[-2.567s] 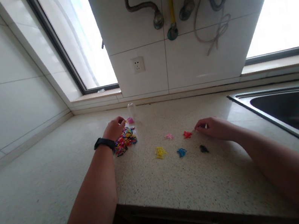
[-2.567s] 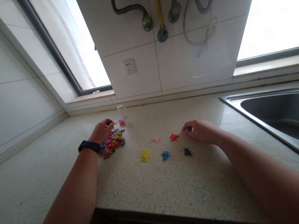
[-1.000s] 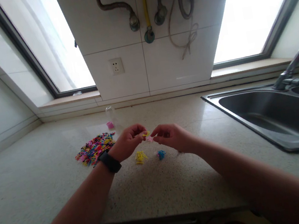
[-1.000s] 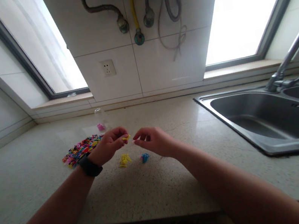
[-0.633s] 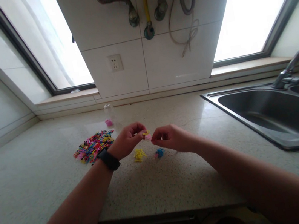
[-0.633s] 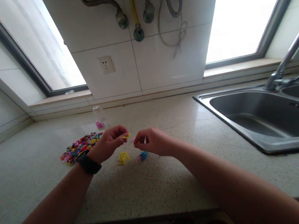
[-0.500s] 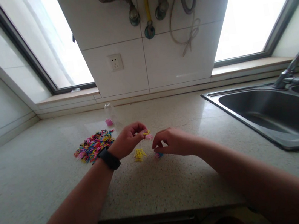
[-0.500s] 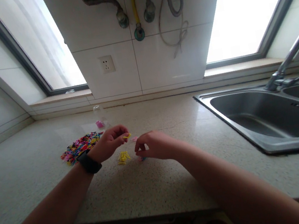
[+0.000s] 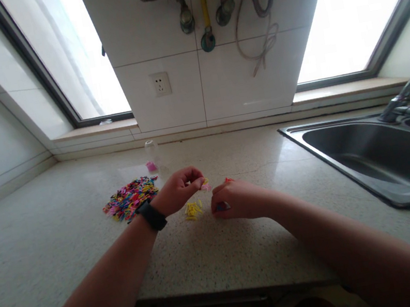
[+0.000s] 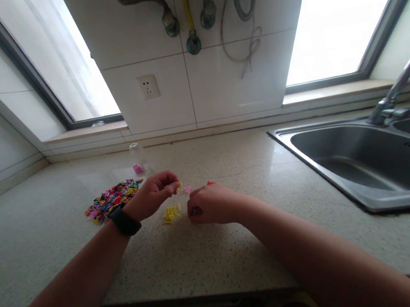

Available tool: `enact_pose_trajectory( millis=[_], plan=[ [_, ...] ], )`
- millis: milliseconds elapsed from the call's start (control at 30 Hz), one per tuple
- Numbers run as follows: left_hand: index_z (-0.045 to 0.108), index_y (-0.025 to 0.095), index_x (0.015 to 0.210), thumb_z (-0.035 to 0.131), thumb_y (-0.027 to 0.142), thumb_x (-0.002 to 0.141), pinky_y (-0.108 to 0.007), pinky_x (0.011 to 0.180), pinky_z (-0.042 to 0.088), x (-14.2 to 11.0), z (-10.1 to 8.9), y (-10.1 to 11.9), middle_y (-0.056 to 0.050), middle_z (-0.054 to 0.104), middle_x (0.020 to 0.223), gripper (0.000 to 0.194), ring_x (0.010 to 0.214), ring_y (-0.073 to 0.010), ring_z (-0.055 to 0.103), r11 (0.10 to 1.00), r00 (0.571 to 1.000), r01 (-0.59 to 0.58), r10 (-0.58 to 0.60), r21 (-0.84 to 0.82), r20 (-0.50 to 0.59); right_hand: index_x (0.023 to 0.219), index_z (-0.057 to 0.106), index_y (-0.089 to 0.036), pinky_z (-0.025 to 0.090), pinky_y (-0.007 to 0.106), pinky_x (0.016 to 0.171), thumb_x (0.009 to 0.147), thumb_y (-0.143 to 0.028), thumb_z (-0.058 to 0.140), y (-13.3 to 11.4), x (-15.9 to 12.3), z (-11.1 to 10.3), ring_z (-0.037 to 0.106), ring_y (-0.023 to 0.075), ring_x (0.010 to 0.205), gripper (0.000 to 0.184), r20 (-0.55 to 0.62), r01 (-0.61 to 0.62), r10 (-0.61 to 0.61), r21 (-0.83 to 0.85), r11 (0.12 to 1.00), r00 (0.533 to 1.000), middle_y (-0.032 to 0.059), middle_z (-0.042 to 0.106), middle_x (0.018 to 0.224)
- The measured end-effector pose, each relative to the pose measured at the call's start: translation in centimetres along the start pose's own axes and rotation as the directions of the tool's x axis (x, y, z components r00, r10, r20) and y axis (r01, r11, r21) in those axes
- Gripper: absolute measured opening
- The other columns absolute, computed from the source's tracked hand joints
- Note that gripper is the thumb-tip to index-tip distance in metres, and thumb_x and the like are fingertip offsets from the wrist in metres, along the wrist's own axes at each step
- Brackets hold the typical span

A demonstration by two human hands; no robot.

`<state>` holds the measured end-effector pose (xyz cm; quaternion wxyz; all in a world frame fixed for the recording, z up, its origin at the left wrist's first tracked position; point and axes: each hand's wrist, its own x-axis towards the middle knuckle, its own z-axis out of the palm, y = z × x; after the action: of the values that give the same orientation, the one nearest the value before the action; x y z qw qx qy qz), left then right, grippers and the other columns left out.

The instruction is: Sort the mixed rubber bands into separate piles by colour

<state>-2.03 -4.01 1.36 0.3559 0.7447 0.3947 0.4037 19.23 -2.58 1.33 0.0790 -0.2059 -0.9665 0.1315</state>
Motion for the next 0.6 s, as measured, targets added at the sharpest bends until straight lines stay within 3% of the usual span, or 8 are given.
enact_pose_trajectory(
  millis=[233, 400, 600],
  plan=[
    [0.057, 0.015, 0.085, 0.058, 0.033, 0.088, -0.023, 0.062, 0.038, 0.0, -0.2, 0.3, 0.002, 0.053, 0.073, 0.019, 0.066, -0.0098, 0.047, 1.0, 1.0, 0.001, -0.001, 0.01, -0.013, 0.085, 0.072, -0.019, 0.041, 0.025, 0.072, 0.081, -0.02, 0.061, 0.0, 0.0, 0.1, 0.06, 0.0135, 0.073, 0.012, -0.031, -0.012, 0.014, 0.081, 0.997, 0.999, 0.0024, 0.069, 0.082],
    [0.056, 0.015, 0.084, 0.059, 0.034, 0.086, -0.023, 0.061, 0.038, -0.1, -0.3, 0.8, 0.002, 0.053, 0.072, 0.019, 0.065, -0.0101, 0.047, 1.0, 0.999, 0.016, -0.017, -0.008, -0.031, 0.084, 0.07, -0.018, 0.04, 0.024, 0.07, 0.08, -0.017, 0.062, 0.0, -0.1, -0.1, 0.056, 0.0113, 0.07, 0.008, -0.155, 0.028, 0.007, 0.221, 0.975, 0.988, 0.001, 0.065, 0.078],
    [0.056, 0.015, 0.084, 0.061, 0.035, 0.085, -0.023, 0.06, 0.038, -0.2, -0.3, 1.0, 0.002, 0.053, 0.072, 0.02, 0.064, -0.0096, 0.047, 0.996, 0.998, 0.035, -0.039, -0.079, -0.05, 0.081, 0.066, -0.016, 0.037, 0.022, 0.059, 0.083, -0.025, 0.061, 0.3, -0.2, 0.0, 0.047, 0.0092, 0.061, 0.011, -0.304, -0.047, 0.174, 0.382, 0.923, 0.937, -0.0006, 0.057, 0.07]
  ],
)
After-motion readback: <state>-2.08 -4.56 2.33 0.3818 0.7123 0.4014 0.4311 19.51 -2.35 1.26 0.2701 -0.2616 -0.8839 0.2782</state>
